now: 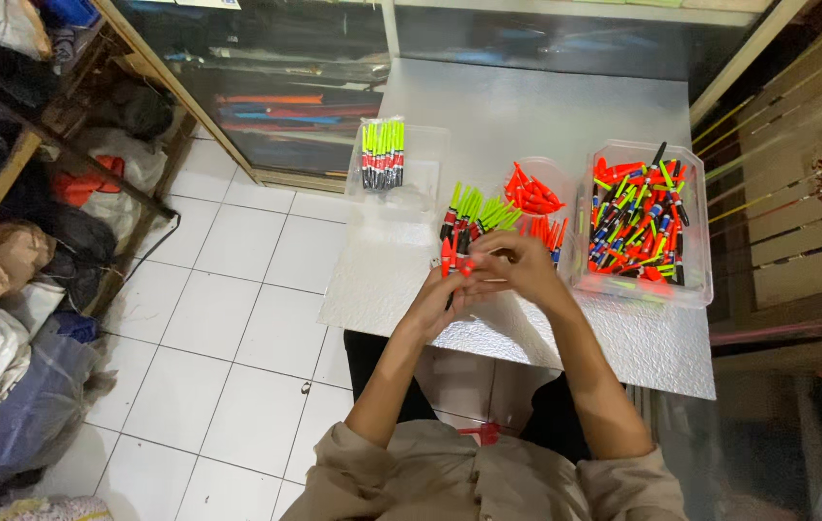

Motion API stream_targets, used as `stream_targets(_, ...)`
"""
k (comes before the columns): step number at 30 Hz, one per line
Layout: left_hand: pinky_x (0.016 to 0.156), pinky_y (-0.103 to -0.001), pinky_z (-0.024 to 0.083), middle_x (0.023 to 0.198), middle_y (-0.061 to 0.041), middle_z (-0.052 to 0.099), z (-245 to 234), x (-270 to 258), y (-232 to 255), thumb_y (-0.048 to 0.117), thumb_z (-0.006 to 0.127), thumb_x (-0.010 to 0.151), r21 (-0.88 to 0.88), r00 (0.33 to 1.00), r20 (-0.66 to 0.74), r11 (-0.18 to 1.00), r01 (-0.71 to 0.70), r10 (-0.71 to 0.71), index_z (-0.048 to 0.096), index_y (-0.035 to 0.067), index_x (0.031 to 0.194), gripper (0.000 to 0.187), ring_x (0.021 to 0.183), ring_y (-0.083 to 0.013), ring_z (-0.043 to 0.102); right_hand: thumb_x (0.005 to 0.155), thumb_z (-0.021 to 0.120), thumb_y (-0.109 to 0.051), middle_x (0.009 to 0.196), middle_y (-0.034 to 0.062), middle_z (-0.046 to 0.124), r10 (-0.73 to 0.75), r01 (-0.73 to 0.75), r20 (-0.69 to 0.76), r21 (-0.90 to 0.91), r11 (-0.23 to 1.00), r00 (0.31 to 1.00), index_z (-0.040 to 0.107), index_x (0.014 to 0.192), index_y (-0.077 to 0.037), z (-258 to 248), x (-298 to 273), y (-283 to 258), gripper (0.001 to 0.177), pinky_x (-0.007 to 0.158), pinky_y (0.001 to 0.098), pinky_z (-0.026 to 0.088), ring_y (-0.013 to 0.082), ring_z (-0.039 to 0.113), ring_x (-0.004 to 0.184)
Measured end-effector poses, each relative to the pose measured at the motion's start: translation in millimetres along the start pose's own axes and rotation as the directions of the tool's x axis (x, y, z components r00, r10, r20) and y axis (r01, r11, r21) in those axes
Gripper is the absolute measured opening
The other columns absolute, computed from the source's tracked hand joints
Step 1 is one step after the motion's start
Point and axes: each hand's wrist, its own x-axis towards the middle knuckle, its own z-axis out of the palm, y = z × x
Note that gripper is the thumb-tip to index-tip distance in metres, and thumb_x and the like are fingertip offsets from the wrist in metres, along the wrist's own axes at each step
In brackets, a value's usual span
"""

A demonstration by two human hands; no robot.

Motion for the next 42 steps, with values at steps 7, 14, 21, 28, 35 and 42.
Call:
stream_targets(7, 0.085, -0.039, 0.063, 0.118, -0.027, 0.071, 109, -60, 79, 0.016, 0.058, 0.1, 0.097, 0.972, 0.233, 0.995, -0.005, -0.018, 0.062, -0.005, 0.133, 0.039, 0.102, -0.0322, 0.074, 0.09, 0.081, -0.009, 0.107, 0.0141, 0.077, 0.206, -0.211, -0.107, -0.04, 0.977, 0.973, 0.078, 0.106, -0.003, -48, 18, -54, 0.018, 0.083, 0.0353, 0.059, 0.0217, 0.071, 0.102)
stream_targets(14, 0.082, -0.042, 0.063, 0.11, -0.03, 0.072, 132, -47, 79, 0.016, 0.059, 0.103, 0.147, 0.937, 0.341, 0.989, 0.031, -0.079, 0.061, -0.008, 0.127, 0.033, 0.095, -0.0353, 0.075, 0.08, 0.083, -0.001, 0.092, 0.0101, 0.077, 0.172, -0.151, 0.114, -0.174, 0.973, 0.978, 0.08, 0.092, -0.002, -58, 17, -30, 0.013, 0.082, 0.0352, 0.058, 0.0192, 0.068, 0.089)
stream_targets(21, 0.08, -0.038, 0.064, 0.116, -0.028, 0.071, 113, -34, 68, 0.028, 0.053, 0.108, 0.205, 0.919, 0.375, 0.977, 0.05, -0.126, 0.055, -0.006, 0.141, 0.048, 0.094, -0.0305, 0.076, 0.087, 0.083, -0.009, 0.081, 0.0068, 0.076, 0.184, -0.212, -0.13, -0.248, 0.945, 0.974, 0.082, 0.089, -0.011, -65, 10, -40, 0.002, 0.075, 0.0297, 0.054, 0.0122, 0.065, 0.081)
stream_targets(28, 0.027, -0.017, 0.027, 0.058, 0.007, 0.028, 84, -11, 65, 0.024, 0.055, 0.106, 0.117, 0.96, 0.232, 0.985, 0.131, -0.155, 0.063, 0.002, 0.109, 0.024, 0.036, -0.0035, 0.028, 0.09, 0.086, -0.026, 0.07, -0.0026, 0.067, 0.058, -0.231, -0.411, -0.385, 0.894, 0.91, 0.081, 0.092, -0.021, -131, 39, 38, 0.008, 0.066, 0.0236, 0.044, 0.0072, 0.056, 0.072)
stream_targets(35, 0.026, -0.014, 0.022, 0.06, 0.009, 0.019, 80, -1, 58, 0.019, 0.053, 0.1, 0.008, 0.935, 0.279, 0.974, 0.226, -0.219, 0.057, 0.006, 0.124, 0.027, 0.036, -0.0005, 0.02, 0.09, 0.084, -0.028, 0.097, -0.0005, 0.075, -0.088, -0.162, -0.285, -0.742, 0.65, 0.954, 0.079, 0.09, -0.021, -143, 78, 75, 0.009, 0.091, 0.0442, 0.052, 0.0304, 0.068, 0.105)
stream_targets(42, 0.031, -0.009, 0.018, 0.063, 0.014, 0.018, 116, -29, 101, 0.024, 0.052, 0.092, -0.025, 0.875, 0.322, 0.921, 0.389, -0.361, 0.044, 0.018, 0.076, 0.019, 0.038, 0.0044, 0.022, 0.096, 0.077, -0.025, 0.121, 0.0094, 0.066, -0.153, -0.045, -0.22, -0.698, 0.715, 0.963, 0.073, 0.118, -0.012, -111, 68, 25, 0.026, 0.103, 0.0498, 0.044, 0.0359, 0.058, 0.121)
